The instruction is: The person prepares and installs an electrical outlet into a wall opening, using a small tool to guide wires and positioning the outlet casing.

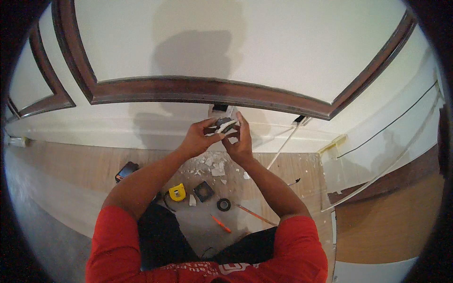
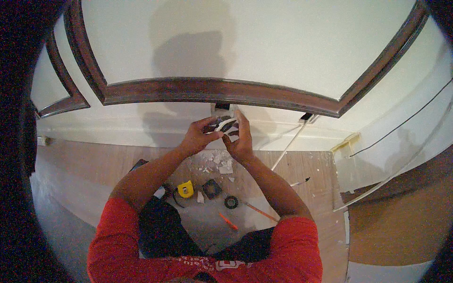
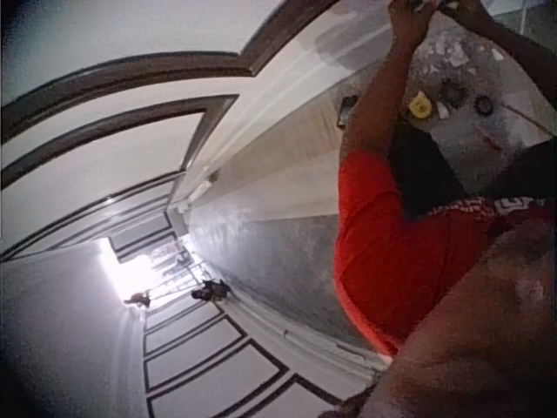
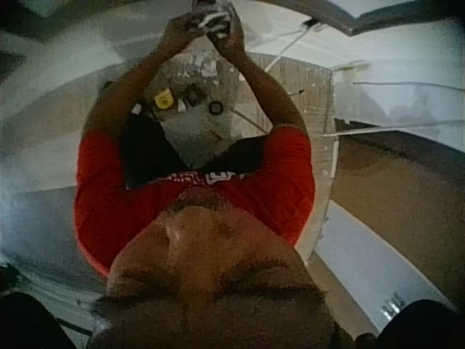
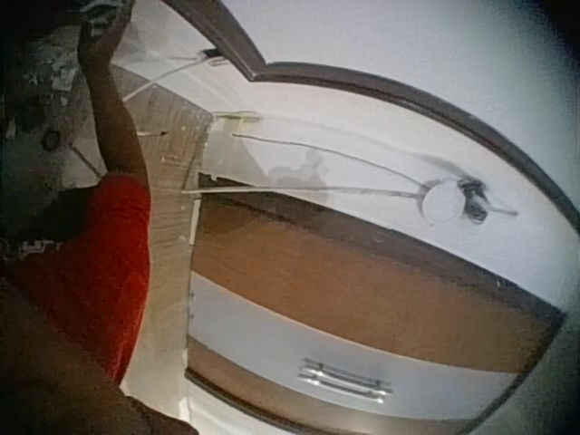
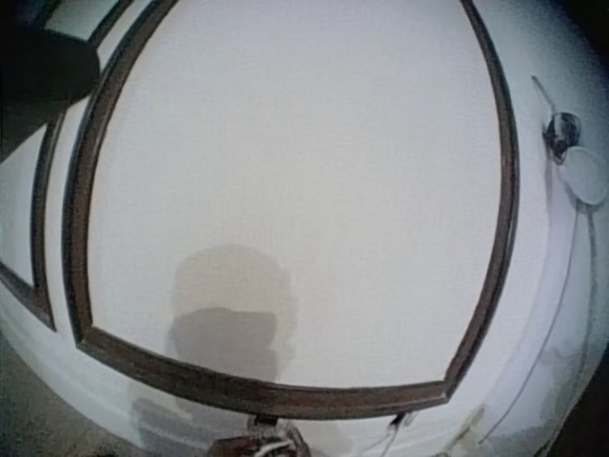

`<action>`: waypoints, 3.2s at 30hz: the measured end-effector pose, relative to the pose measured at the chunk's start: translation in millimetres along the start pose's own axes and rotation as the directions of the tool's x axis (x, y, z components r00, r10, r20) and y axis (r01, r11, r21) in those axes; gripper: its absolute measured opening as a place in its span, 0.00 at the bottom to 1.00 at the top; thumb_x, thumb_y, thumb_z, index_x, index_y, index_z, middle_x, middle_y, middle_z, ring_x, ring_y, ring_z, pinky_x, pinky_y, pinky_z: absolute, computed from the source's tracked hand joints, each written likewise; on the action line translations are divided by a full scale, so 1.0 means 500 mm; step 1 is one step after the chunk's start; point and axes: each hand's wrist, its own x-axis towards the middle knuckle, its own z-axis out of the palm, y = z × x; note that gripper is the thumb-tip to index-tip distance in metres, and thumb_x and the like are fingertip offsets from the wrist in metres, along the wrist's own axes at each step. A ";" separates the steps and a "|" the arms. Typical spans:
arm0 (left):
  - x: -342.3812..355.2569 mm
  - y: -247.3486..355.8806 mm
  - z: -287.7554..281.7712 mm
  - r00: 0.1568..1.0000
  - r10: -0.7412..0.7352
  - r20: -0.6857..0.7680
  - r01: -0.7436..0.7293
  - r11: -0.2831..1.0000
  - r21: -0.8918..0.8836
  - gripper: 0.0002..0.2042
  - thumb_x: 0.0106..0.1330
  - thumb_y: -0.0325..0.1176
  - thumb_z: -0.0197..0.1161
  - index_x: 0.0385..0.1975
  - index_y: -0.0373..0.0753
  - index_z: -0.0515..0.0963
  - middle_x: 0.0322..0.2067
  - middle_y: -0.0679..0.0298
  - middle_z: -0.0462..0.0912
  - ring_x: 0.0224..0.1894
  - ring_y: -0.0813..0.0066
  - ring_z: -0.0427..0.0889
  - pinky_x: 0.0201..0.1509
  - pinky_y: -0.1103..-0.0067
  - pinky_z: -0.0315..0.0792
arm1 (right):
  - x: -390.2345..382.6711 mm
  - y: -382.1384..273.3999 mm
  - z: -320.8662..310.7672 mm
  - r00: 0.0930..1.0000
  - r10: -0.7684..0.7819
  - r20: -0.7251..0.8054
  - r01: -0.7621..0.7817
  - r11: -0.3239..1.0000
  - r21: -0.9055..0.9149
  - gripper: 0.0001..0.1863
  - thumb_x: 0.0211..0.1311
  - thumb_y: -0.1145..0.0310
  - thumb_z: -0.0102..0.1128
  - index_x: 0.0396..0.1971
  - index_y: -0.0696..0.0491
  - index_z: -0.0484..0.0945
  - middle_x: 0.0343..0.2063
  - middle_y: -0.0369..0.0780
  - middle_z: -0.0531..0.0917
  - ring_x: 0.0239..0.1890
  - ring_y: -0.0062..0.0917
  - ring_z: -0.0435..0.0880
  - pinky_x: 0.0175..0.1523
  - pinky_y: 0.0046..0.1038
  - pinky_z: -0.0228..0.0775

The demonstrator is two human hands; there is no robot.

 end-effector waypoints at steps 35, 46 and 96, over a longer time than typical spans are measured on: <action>-0.005 0.013 0.019 0.993 0.108 -0.045 -0.094 0.968 0.233 0.28 0.58 0.41 0.74 0.56 0.34 0.74 0.50 0.55 0.77 0.38 0.72 0.83 0.39 0.77 0.80 | -0.024 0.033 0.026 0.709 0.529 0.466 -0.610 0.128 0.782 0.31 0.68 0.65 0.45 0.70 0.41 0.52 0.40 0.43 0.80 0.32 0.34 0.83 0.31 0.33 0.77; 0.013 -0.092 -0.021 0.973 0.080 -0.214 0.011 0.918 0.395 0.15 0.64 0.36 0.66 0.44 0.31 0.80 0.37 0.50 0.84 0.38 0.60 0.85 0.42 0.72 0.77 | -0.022 0.013 0.017 0.973 0.214 -0.085 -0.220 0.974 -0.062 0.27 0.69 0.68 0.55 0.66 0.55 0.61 0.32 0.48 0.82 0.33 0.33 0.84 0.38 0.34 0.78; 0.106 -0.099 -0.028 0.853 0.099 -0.512 0.077 0.947 0.313 0.12 0.59 0.39 0.68 0.31 0.36 0.86 0.23 0.62 0.85 0.27 0.78 0.80 0.36 0.78 0.74 | 0.056 0.101 0.027 0.930 0.208 -0.303 -0.284 0.930 -0.234 0.08 0.59 0.66 0.64 0.35 0.54 0.83 0.31 0.46 0.85 0.32 0.38 0.84 0.39 0.35 0.76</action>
